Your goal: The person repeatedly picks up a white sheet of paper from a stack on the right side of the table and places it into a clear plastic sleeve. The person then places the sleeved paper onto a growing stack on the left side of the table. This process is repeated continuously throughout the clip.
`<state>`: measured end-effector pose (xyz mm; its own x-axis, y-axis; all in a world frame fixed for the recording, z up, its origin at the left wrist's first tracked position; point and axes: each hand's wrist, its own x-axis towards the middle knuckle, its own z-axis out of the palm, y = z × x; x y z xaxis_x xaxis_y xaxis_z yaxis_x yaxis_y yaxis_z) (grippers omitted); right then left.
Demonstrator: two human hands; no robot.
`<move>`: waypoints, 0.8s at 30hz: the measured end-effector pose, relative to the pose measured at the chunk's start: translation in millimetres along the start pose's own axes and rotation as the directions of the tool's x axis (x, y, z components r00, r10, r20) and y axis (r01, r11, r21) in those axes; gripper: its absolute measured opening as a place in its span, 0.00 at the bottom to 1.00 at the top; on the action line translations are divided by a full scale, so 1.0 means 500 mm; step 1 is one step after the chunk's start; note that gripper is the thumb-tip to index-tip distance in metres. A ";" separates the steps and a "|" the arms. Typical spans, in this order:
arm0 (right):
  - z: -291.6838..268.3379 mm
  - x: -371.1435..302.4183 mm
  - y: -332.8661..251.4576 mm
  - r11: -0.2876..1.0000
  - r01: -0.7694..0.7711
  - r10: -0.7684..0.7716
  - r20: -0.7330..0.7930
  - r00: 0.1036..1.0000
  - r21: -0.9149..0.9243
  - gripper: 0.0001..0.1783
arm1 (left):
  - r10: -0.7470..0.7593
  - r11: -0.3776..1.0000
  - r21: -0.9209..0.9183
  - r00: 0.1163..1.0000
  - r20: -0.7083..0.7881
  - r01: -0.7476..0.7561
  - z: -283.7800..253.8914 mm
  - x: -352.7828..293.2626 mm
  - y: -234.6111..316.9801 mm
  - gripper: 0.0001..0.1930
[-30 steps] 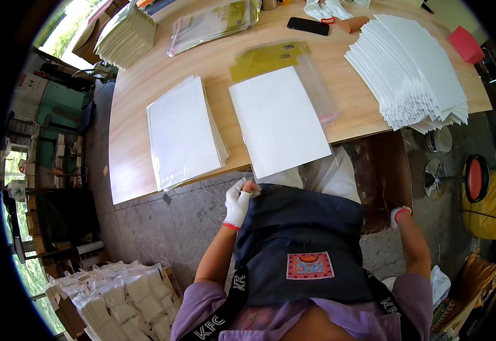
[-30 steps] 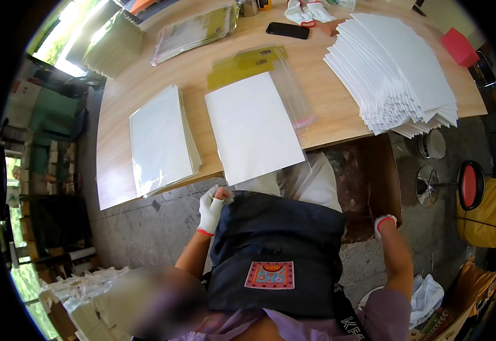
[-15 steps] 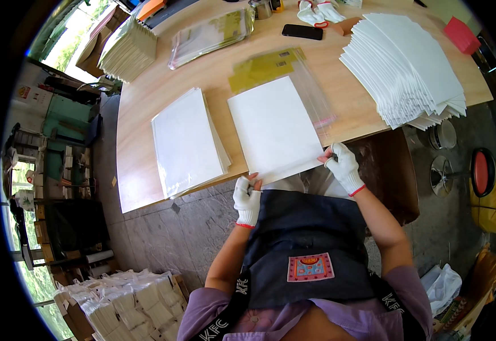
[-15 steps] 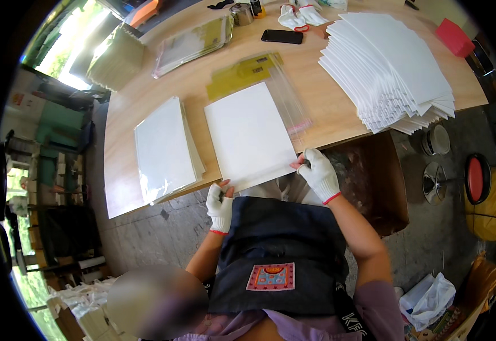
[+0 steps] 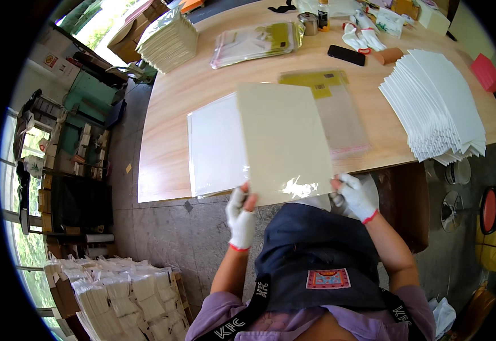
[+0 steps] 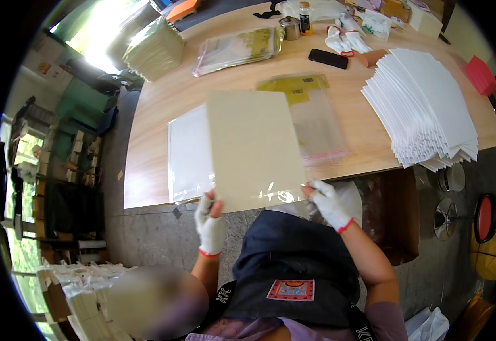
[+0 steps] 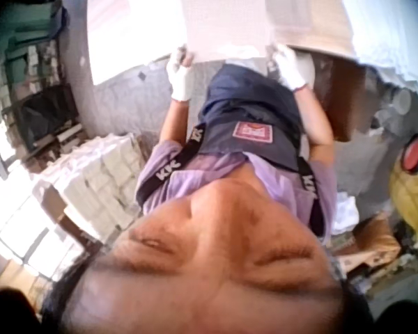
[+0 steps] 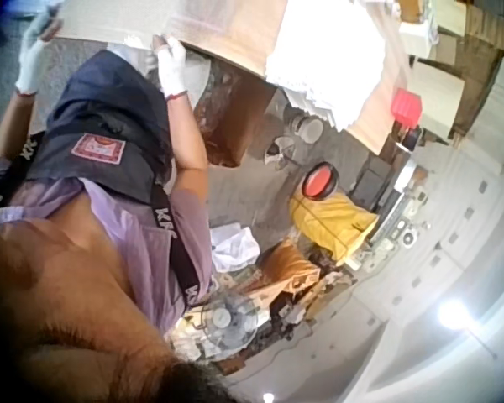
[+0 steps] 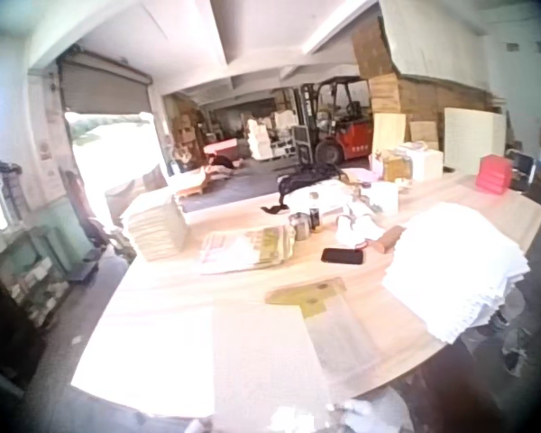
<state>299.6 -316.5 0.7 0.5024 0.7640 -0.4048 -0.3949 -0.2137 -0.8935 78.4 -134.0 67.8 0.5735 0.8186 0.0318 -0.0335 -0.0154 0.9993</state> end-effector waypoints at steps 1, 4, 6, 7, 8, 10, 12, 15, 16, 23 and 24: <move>0.047 0.010 -0.026 0.998 0.052 -0.054 0.067 0.996 0.029 0.11 | 0.077 0.996 0.043 0.995 -0.068 -0.074 -0.036 0.007 0.007 0.16; 0.182 0.092 -0.055 0.988 0.157 -0.151 0.185 0.971 -0.016 0.13 | 0.170 0.983 0.108 0.950 -0.262 -0.146 -0.131 0.058 0.025 0.16; 0.264 0.126 -0.088 0.988 0.071 -0.045 0.189 0.981 -0.135 0.14 | 0.208 0.957 0.248 0.949 -0.238 -0.148 -0.223 0.088 -0.005 0.19; 0.290 0.150 -0.077 0.954 0.110 -0.043 0.237 0.971 -0.279 0.18 | 0.155 0.917 0.395 0.956 -0.251 -0.045 -0.250 0.091 -0.032 0.20; 0.299 0.161 -0.076 0.850 0.154 -0.029 0.248 0.968 -0.504 0.22 | 0.105 0.848 0.528 0.960 -0.261 0.050 -0.267 0.101 -0.052 0.21; 0.321 0.162 -0.085 0.554 0.259 -0.098 0.246 0.964 -0.792 0.28 | 0.253 0.832 0.551 0.930 -0.265 -0.070 -0.323 0.113 -0.153 0.26; 0.320 0.149 -0.085 0.213 0.286 -0.258 0.228 0.939 -0.934 0.33 | 0.137 0.890 0.456 0.945 -0.296 0.014 -0.299 0.113 -0.125 0.28; 0.345 0.127 -0.092 -0.015 0.326 -0.340 0.311 0.887 -0.945 0.33 | 0.092 0.926 0.374 0.936 -0.341 0.045 -0.274 0.113 -0.117 0.29; 0.343 0.138 -0.085 -0.068 0.345 -0.327 0.347 0.879 -0.936 0.35 | 0.092 0.917 0.395 0.937 -0.337 0.052 -0.266 0.112 -0.105 0.29; 0.274 0.095 -0.104 0.110 0.413 -0.280 0.370 0.886 -0.904 0.27 | 0.164 0.900 0.436 0.926 -0.340 0.001 -0.289 0.119 -0.138 0.24; 0.249 0.053 -0.140 0.186 0.362 -0.186 0.329 0.926 -0.914 0.21 | 0.233 0.881 0.470 0.917 -0.323 -0.058 -0.309 0.121 -0.162 0.24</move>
<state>245.1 -205.6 76.6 0.2858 0.9473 -0.1449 0.8107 -0.3196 -0.4904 -10.7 5.5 -13.9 0.2537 0.9329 0.2557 0.3219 -0.3307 0.8871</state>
